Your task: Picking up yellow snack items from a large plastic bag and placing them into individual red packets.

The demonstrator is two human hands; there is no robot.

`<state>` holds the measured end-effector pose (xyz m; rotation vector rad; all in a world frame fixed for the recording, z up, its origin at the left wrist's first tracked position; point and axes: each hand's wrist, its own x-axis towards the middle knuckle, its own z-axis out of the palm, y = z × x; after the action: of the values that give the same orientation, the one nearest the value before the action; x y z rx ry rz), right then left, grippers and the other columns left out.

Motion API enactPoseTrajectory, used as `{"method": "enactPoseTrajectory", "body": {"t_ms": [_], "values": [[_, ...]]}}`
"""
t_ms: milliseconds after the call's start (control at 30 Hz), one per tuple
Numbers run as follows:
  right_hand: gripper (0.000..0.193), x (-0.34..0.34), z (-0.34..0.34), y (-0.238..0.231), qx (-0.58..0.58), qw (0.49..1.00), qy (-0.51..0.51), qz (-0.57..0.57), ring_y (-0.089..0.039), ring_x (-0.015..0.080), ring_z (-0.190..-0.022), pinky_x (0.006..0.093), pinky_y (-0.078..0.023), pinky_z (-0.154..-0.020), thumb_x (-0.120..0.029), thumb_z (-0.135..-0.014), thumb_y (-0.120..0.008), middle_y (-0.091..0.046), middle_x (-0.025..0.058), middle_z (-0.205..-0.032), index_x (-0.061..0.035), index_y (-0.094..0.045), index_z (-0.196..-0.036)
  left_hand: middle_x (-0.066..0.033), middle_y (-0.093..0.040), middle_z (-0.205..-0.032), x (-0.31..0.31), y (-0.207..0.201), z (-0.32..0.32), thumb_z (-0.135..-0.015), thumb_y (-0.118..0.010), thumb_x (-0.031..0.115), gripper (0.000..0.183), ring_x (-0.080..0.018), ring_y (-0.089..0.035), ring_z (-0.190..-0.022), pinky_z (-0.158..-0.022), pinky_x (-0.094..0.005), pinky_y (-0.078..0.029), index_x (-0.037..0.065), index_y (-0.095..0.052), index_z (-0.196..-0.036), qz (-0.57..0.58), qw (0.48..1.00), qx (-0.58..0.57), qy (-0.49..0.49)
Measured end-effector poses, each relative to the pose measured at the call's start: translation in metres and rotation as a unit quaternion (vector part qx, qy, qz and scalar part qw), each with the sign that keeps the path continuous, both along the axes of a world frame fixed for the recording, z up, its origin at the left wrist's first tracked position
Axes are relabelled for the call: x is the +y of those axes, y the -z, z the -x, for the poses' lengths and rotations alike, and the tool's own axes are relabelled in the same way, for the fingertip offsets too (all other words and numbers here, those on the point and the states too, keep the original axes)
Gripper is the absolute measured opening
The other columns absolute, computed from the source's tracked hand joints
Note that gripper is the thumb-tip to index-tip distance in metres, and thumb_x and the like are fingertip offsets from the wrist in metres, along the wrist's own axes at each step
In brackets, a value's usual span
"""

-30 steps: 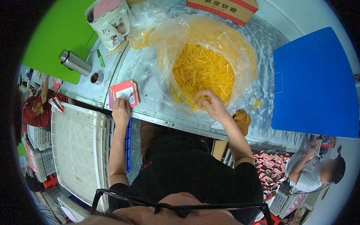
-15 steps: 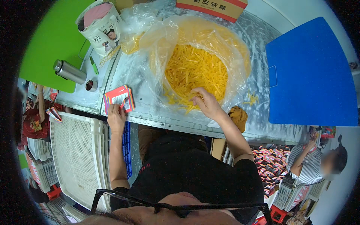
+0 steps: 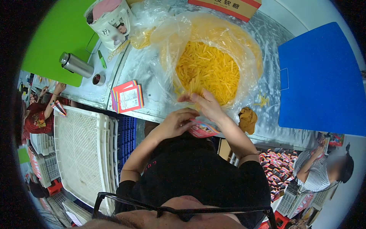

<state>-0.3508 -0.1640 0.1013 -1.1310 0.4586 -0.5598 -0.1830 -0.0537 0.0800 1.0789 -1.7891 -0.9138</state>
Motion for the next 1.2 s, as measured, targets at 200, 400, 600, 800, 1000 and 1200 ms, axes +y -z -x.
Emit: {"method": "enactPoseTrajectory", "body": {"t_ms": [200,400,600,800,1000,1200], "values": [[0.031,0.009,-0.001,-0.005,0.081,0.996,-0.021,0.015,-0.065,0.0203,-0.113,0.0336,-0.053,-0.096,-0.026,-0.111,-0.05,-0.067,0.0194,-0.125,0.0017,-0.063,-0.12,-0.0158,-0.071,-0.112,-0.006,0.013,0.01,-0.089,-0.074,0.007,0.019,-0.0353,-0.067,-0.11,-0.095,-0.0421,-0.053,0.0,-0.072,-0.106,0.02,0.998,0.048,-0.017],[0.033,0.017,-0.002,0.004,0.114,0.99,-0.032,0.082,-0.063,0.019,-0.116,0.0343,-0.049,-0.101,-0.028,-0.111,-0.05,-0.066,0.0154,-0.13,0.0001,-0.061,-0.124,-0.0146,-0.073,-0.107,-0.004,0.027,0.019,-0.086,-0.074,0.003,0.019,-0.0344,-0.068,-0.105,-0.091,-0.0406,-0.053,0.0,-0.072,-0.104,0.037,0.991,0.033,-0.121],[0.029,0.016,0.0,0.005,0.138,0.963,-0.073,0.218,-0.058,0.0209,-0.126,0.0372,-0.042,-0.109,-0.031,-0.11,-0.052,-0.065,0.0128,-0.132,-0.0053,-0.057,-0.123,-0.0151,-0.072,-0.106,-0.001,0.032,0.019,-0.083,-0.074,0.002,0.02,-0.0362,-0.069,-0.099,-0.087,-0.0423,-0.054,0.001,-0.072,-0.103,0.029,0.99,0.025,-0.139],[0.033,-0.004,0.017,0.006,0.079,0.959,-0.056,0.267,-0.057,0.0253,-0.131,0.0392,-0.041,-0.113,-0.017,-0.105,-0.055,-0.062,0.0127,-0.138,-0.0028,-0.057,-0.134,-0.0133,-0.07,-0.107,0.004,0.015,0.003,-0.081,-0.074,0.001,0.021,-0.0347,-0.068,-0.1,-0.085,-0.0425,-0.056,0.002,-0.071,-0.101,0.041,0.994,-0.055,-0.091],[0.031,-0.015,0.033,0.003,0.037,0.955,-0.065,0.288,-0.058,0.0257,-0.131,0.0406,-0.042,-0.113,-0.009,-0.103,-0.053,-0.059,0.0144,-0.142,-0.0026,-0.057,-0.133,-0.0125,-0.065,-0.128,0.025,-0.018,-0.007,-0.071,-0.077,0.0,0.032,-0.0333,-0.067,-0.108,-0.086,-0.0405,-0.058,0.005,-0.071,-0.102,0.163,0.97,-0.132,-0.122],[0.031,-0.011,0.035,0.002,0.062,0.958,-0.066,0.273,-0.059,0.0246,-0.129,0.04,-0.043,-0.112,-0.004,-0.102,-0.053,-0.06,0.0141,-0.141,-0.0023,-0.057,-0.132,-0.0148,-0.06,-0.142,0.025,-0.037,-0.007,-0.069,-0.08,0.001,0.037,-0.034,-0.065,-0.114,-0.088,-0.0413,-0.059,0.005,-0.07,-0.104,0.226,0.952,-0.157,-0.135]]}}
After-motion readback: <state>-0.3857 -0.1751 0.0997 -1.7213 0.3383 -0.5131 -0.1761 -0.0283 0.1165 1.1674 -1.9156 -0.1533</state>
